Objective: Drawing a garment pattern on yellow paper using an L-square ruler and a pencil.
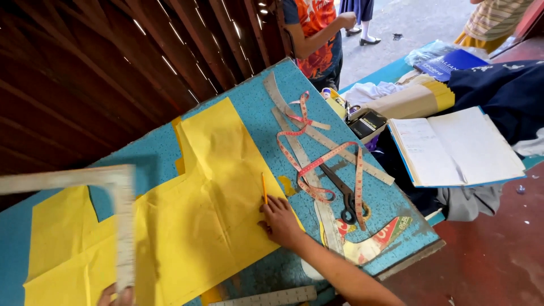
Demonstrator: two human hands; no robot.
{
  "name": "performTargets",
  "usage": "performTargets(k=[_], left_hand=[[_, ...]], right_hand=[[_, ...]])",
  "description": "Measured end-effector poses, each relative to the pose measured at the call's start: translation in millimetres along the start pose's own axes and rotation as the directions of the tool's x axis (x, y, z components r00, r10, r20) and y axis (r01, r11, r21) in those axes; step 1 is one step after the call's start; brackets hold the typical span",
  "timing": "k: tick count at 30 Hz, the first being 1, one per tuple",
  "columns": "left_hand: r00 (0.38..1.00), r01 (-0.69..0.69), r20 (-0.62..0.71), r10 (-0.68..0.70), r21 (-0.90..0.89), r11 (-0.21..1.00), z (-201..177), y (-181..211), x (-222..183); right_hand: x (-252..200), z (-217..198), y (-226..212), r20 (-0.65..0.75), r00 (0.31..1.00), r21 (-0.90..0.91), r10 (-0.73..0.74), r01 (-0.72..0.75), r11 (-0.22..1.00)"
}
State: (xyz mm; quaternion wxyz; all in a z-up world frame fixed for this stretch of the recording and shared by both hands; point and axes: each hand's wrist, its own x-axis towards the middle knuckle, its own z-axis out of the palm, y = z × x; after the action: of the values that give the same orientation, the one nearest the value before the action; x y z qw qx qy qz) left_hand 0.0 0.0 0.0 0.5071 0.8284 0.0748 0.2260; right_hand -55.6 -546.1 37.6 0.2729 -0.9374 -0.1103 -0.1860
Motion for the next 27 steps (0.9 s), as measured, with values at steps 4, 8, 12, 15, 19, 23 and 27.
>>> performTargets(k=[4, 8, 12, 15, 19, 23, 27], left_hand=[[0.922, 0.118, 0.326, -0.209, 0.277, 0.954, 28, 39, -36], [0.786, 0.306, 0.435, -0.440, 0.346, 0.887, 55, 150, -82], [0.530, 0.295, 0.579, -0.619, 0.558, 0.775, 74, 184, -80], [0.491, 0.336, 0.576, -0.653, 0.567, 0.752, 79, 164, -73], [0.447, 0.330, 0.670, -0.593, 0.492, 0.805, 81, 138, -61], [0.529, 0.108, 0.664, -0.528, 0.565, 0.818, 84, 100, -40], [0.616, -0.321, 0.780, -0.109, 0.375, 0.870, 66, 19, -5]], right_hand=[[10, 5, 35, 0.056, 0.998, -0.057, -0.035, 0.038, 0.998], [18, -7, 56, 0.046, 0.995, -0.035, -0.086, 0.088, 0.995], [21, -21, 68, 0.028, 0.992, -0.001, -0.126, 0.126, 0.992], [18, -29, 71, -0.029, 0.985, 0.002, -0.167, 0.168, 0.986], [18, -39, 72, 0.000, 0.989, 0.012, -0.149, 0.149, 0.989], [18, -44, 73, 0.005, 0.985, -0.010, -0.170, 0.170, 0.985], [21, -43, 75, -0.053, 0.980, 0.108, -0.192, 0.196, 0.975]])
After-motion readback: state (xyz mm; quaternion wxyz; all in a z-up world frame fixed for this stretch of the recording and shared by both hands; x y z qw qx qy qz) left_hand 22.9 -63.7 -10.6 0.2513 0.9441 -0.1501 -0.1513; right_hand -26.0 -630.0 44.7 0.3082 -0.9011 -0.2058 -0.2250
